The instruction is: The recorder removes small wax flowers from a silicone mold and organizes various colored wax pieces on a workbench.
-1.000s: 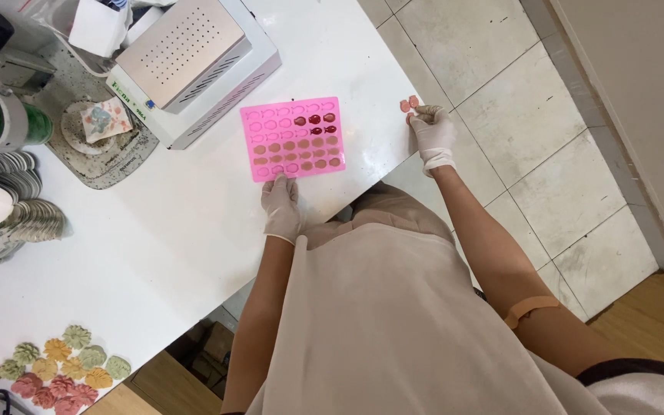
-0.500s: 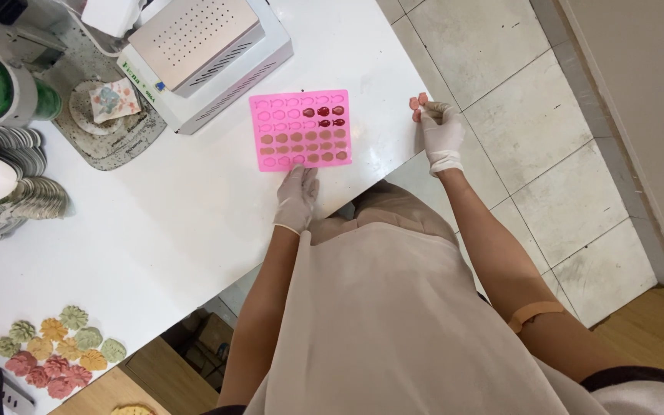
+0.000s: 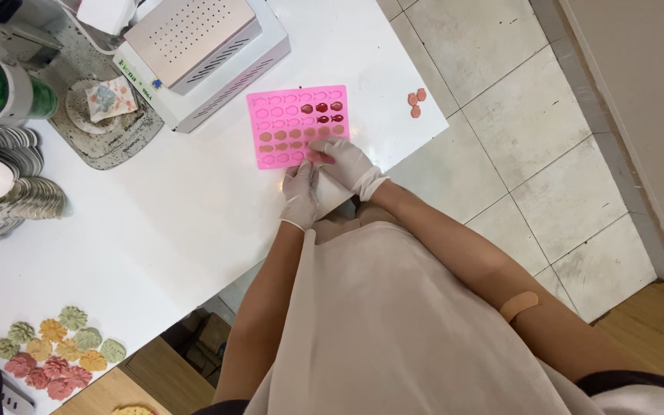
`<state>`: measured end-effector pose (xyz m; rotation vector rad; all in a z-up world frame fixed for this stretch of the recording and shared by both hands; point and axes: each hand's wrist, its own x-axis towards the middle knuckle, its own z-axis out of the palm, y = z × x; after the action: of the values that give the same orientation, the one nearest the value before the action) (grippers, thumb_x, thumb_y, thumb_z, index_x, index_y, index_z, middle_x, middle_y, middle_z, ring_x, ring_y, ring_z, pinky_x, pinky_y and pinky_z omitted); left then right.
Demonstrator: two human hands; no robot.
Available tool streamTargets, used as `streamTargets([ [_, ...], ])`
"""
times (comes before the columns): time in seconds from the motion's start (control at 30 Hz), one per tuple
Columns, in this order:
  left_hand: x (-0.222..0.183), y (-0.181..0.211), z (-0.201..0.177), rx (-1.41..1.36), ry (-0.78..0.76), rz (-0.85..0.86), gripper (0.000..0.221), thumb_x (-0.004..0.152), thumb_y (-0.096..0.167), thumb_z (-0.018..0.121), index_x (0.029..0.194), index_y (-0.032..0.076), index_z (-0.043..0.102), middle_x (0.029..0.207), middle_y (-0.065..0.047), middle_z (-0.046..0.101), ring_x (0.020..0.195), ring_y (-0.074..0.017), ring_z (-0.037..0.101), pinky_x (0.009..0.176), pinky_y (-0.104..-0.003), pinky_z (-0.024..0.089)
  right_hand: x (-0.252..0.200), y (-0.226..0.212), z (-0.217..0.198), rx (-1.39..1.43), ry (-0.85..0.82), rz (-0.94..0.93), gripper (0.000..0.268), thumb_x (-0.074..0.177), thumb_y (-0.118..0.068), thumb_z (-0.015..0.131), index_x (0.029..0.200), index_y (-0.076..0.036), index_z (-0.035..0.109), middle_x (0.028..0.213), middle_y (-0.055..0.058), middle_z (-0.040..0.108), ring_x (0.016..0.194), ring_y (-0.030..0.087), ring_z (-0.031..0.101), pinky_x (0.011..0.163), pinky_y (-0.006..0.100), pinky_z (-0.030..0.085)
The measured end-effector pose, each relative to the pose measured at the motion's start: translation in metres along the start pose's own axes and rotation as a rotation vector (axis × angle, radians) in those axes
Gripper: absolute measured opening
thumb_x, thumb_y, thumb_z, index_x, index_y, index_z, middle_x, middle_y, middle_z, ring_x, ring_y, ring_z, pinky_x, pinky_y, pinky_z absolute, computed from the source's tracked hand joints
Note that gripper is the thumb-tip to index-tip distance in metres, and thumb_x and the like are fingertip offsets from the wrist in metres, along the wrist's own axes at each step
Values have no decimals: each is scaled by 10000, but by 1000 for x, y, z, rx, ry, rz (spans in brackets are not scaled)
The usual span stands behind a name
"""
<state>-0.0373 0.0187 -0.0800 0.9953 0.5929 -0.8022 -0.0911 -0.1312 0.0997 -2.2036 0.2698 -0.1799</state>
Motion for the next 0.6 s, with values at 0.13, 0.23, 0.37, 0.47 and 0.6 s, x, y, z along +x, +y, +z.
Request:
streamTargets([
  [0.13,-5,5,8,53,25,32,153,952,90,698,1102,106,671,979,0,699,859,-113,664,812,-280,549,6,9,21,-61,-91,136,429,853,-141,749,1272,-97,670,1116,143,688,1004,320,677,871,391,556],
  [0.23,-3,5,6,14,9,30,114,959,81,697,1066,89,660,952,-7,709,828,-119,686,826,-285,576,7,12,25,-154,-46,83,432,824,-152,761,1244,-84,687,1133,146,691,1021,351,659,870,412,542],
  [0.37,1,6,6,47,47,-1,94,959,83,698,1039,89,648,946,-26,713,815,-126,689,799,-281,581,13,15,29,-207,-80,120,359,850,-165,745,1201,-103,705,1092,136,689,1006,333,669,872,413,546],
  [0.47,7,3,4,58,71,-12,93,956,80,701,1031,89,647,934,-31,705,797,-132,678,791,-287,588,17,13,30,-260,-104,135,327,846,-161,744,1168,-110,715,1050,134,682,988,331,667,859,417,547],
  [0.6,6,4,7,117,101,4,96,959,85,709,1033,88,648,916,-30,702,758,-127,655,740,-289,563,20,9,28,-269,-122,148,358,798,-119,749,1154,-118,720,1056,129,668,987,325,665,854,412,552],
])
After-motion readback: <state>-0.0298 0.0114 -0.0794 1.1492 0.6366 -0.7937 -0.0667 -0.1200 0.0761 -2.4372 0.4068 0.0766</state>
